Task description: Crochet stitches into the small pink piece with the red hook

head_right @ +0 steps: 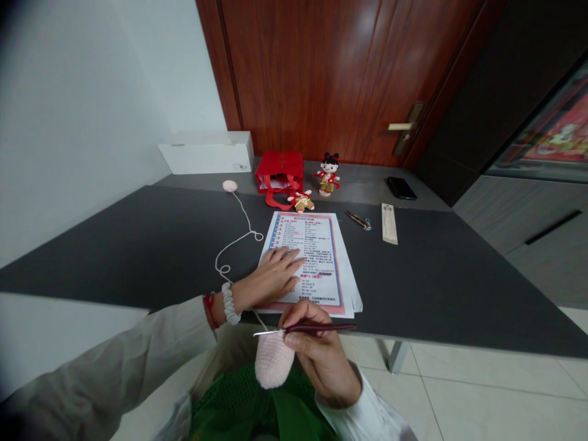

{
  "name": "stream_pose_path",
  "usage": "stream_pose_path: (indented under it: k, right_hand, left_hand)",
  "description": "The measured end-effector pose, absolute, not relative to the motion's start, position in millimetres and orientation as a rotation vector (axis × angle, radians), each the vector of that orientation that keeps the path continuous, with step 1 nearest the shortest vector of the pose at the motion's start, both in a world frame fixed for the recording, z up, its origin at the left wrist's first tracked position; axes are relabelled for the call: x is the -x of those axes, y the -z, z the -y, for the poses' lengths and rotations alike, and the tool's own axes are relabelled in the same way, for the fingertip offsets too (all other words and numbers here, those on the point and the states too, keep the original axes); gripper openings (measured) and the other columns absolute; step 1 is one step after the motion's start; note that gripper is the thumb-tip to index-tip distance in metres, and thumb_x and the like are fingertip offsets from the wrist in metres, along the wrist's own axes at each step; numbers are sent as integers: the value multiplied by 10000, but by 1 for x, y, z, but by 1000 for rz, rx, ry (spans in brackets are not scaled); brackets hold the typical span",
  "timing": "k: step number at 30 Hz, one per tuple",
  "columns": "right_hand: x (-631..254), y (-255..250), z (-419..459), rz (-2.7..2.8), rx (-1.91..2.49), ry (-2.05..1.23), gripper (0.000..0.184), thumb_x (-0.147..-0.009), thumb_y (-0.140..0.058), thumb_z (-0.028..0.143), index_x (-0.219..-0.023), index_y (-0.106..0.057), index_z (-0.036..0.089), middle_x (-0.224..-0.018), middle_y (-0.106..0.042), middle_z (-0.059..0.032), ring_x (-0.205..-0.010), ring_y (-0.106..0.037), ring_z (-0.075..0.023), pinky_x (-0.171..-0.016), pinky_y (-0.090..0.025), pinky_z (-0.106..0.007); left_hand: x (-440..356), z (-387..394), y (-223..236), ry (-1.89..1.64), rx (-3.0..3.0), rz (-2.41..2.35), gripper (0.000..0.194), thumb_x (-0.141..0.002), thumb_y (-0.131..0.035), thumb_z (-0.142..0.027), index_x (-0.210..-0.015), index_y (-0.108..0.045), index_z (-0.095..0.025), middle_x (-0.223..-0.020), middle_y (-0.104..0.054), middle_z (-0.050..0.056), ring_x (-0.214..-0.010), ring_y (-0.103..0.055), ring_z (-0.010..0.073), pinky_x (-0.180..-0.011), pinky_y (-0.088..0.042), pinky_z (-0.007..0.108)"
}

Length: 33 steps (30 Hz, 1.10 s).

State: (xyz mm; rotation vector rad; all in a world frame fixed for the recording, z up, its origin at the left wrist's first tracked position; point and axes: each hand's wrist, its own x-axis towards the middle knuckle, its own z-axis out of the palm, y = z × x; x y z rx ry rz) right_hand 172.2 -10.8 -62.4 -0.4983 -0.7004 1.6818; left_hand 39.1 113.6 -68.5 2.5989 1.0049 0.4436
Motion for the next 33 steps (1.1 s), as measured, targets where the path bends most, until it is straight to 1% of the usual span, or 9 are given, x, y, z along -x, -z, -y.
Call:
stream_pose_path:
  k: [3,8,12,15,18,21,24,30,33]
  right_hand:
    - [-173,59,13,700,512,-1666,183,-640,-823,227,-718,-662,190,-711,-631,5,-661,-514,-136,-610,-368,-257]
    - [-177,53,18,727,509,-1628,199,-646,-827,244,-735,-653,206,-718,-624,13,-666,-520,-132,-619,-372,-253]
    - [-182,49,24,737,475,-1630,191,-671,-813,254,-752,-646,211,-711,-612,15,-675,-529,-142,-650,-388,-270]
    - [-185,47,28,735,454,-1648,177,-680,-804,244,-755,-647,213,-711,-612,14,-670,-529,-145,-649,-388,-276]
    - [-187,45,31,751,460,-1629,176,-668,-811,236,-738,-652,208,-697,-611,15,-660,-521,-140,-634,-382,-269]
    - [-186,45,32,765,504,-1614,195,-643,-829,236,-719,-654,198,-702,-623,11,-667,-522,-135,-627,-378,-259]
    - [-181,47,32,797,527,-1620,205,-629,-840,239,-714,-659,190,-722,-640,6,-678,-535,-134,-626,-379,-254]
    - [-169,47,40,918,460,-1729,172,-641,-829,218,-711,-674,189,-681,-647,12,-601,-520,-118,-564,-348,-241]
    - [-170,43,43,933,450,-1756,189,-626,-837,235,-708,-671,193,-677,-642,8,-589,-512,-125,-546,-335,-246]
  left_hand:
    - [-41,-104,55,-517,-2475,-893,335,-835,-386,-29,-1037,-632,-129,-1220,-617,161,-1188,-510,282,-1053,-331,511]
    - [-43,-62,36,-636,-2172,-817,342,-851,-303,-42,-748,-607,-159,-744,-671,35,-717,-622,145,-686,-507,263]
    - [-44,-30,42,-655,-1874,-732,452,-984,-268,-363,-788,-625,-168,-628,-638,28,-589,-590,138,-530,-467,236]
    - [-40,-19,51,-372,-1282,-614,711,-930,-134,-628,-764,-639,-155,-418,-484,-7,-348,-444,115,-341,-330,212]
    - [-33,-17,46,-584,-919,-676,507,-921,-335,-577,-916,-631,-165,-635,-576,-11,-368,-421,52,-295,-197,152]
    - [-24,-17,25,-824,-655,-625,361,-929,-415,-449,-932,-614,-148,-887,-637,62,-710,-629,110,-390,-355,125]
    - [-20,-14,1,-849,-450,-526,387,-952,-360,-438,-970,-607,-141,-1022,-638,109,-861,-638,129,-455,-434,124]
    - [-34,-12,-12,-1063,-693,-563,395,-975,-228,-434,-1001,-534,-186,-1154,-608,113,-1123,-579,174,-827,-529,273]
    - [-39,-10,4,-1345,-1031,-586,373,-951,-254,-481,-1037,-497,-211,-1159,-591,103,-1056,-603,220,-901,-503,395]
